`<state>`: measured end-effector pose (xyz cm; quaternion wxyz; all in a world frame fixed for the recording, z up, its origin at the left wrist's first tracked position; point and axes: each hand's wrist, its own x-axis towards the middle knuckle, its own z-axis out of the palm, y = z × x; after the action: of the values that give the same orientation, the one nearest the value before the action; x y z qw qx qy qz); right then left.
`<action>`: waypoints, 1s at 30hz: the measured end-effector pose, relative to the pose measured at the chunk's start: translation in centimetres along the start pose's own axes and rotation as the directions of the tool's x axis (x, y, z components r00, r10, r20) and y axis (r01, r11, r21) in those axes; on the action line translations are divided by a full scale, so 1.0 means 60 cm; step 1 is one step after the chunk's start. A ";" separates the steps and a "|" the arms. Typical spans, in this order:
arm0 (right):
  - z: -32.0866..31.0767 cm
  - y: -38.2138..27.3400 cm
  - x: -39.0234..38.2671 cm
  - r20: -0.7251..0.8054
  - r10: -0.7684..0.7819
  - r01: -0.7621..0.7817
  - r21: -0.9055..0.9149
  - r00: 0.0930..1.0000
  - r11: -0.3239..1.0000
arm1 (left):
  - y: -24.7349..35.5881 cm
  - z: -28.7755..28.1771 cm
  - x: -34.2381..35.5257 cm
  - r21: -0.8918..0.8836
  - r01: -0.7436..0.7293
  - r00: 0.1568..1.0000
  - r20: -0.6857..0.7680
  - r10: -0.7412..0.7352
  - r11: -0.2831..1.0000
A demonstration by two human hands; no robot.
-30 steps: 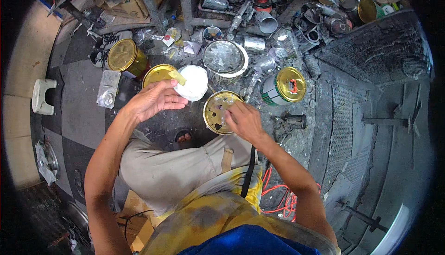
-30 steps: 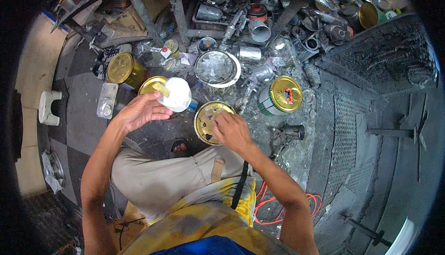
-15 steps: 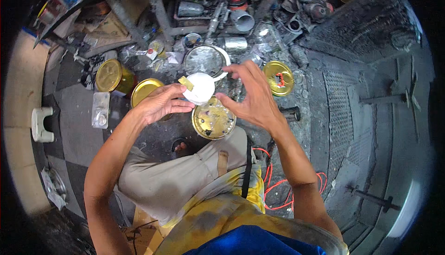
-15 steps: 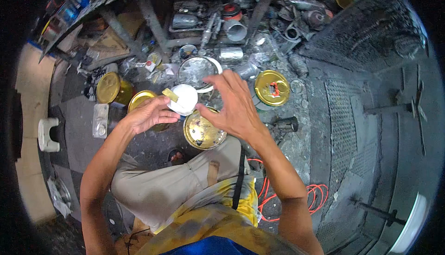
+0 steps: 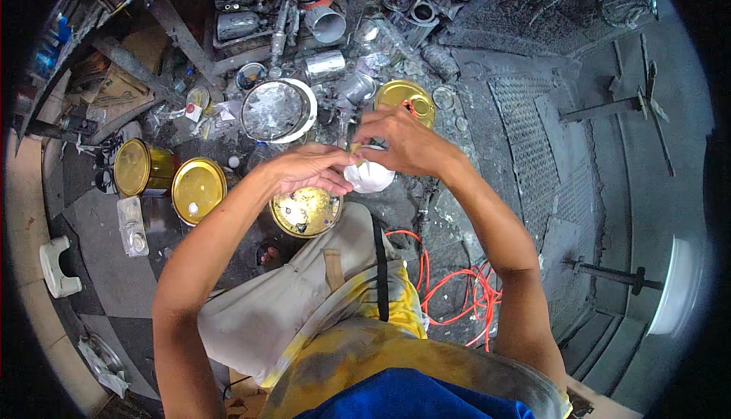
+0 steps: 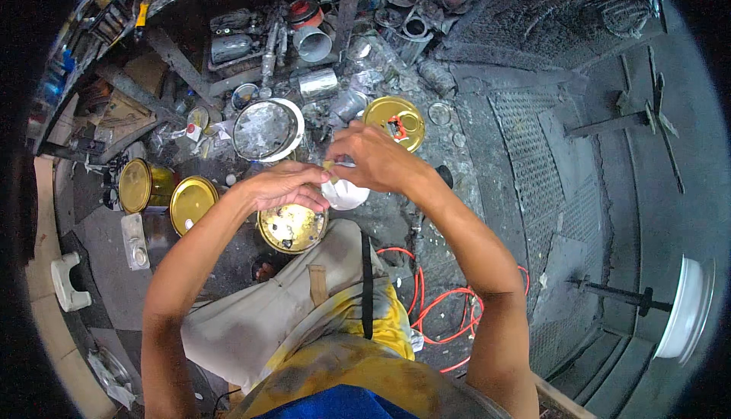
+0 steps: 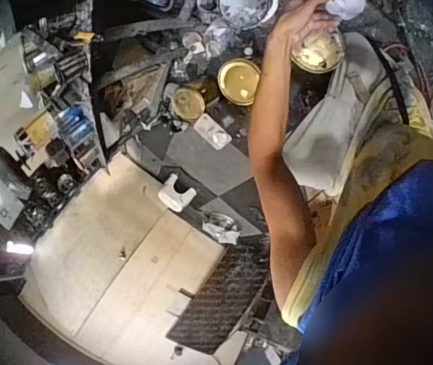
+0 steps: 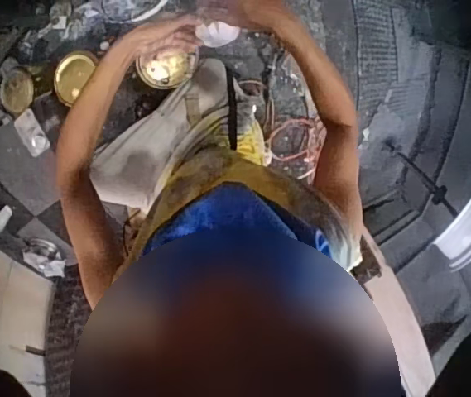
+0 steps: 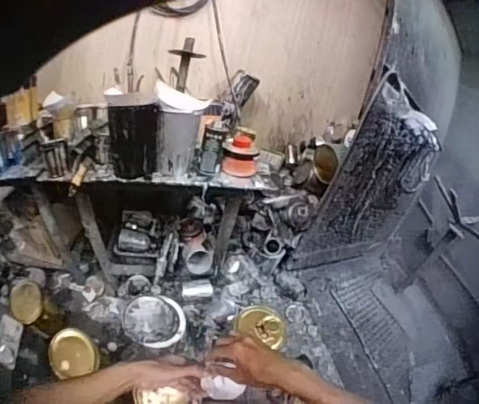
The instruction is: Mix paint and fill a spray gun for painting a wheel rim.
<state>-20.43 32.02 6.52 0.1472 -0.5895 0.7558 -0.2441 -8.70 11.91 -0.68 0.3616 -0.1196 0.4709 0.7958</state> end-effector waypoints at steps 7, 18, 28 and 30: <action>0.044 0.074 -0.077 0.017 0.135 -0.135 -0.005 0.991 0.991 | -0.031 0.012 0.114 0.119 0.042 0.999 -0.023 -0.039 0.992; 0.265 0.200 -0.183 -0.304 0.624 -0.629 0.094 0.720 0.772 | 0.014 -0.024 0.000 0.558 -0.057 0.940 -0.250 0.234 0.828; 0.415 0.278 -0.189 -0.500 0.690 -0.726 0.161 0.524 0.669 | -0.035 -0.009 -0.217 0.430 0.016 0.901 -0.397 0.173 0.903; 0.410 0.276 -0.189 -0.583 0.574 -0.670 0.068 0.575 0.740 | -0.049 -0.005 -0.217 0.445 0.015 0.897 -0.401 0.185 0.895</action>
<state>-18.48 41.18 -23.84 -0.0563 -0.1940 0.9388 -0.2791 2.51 6.48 4.12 0.2294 -0.1878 0.7106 0.6381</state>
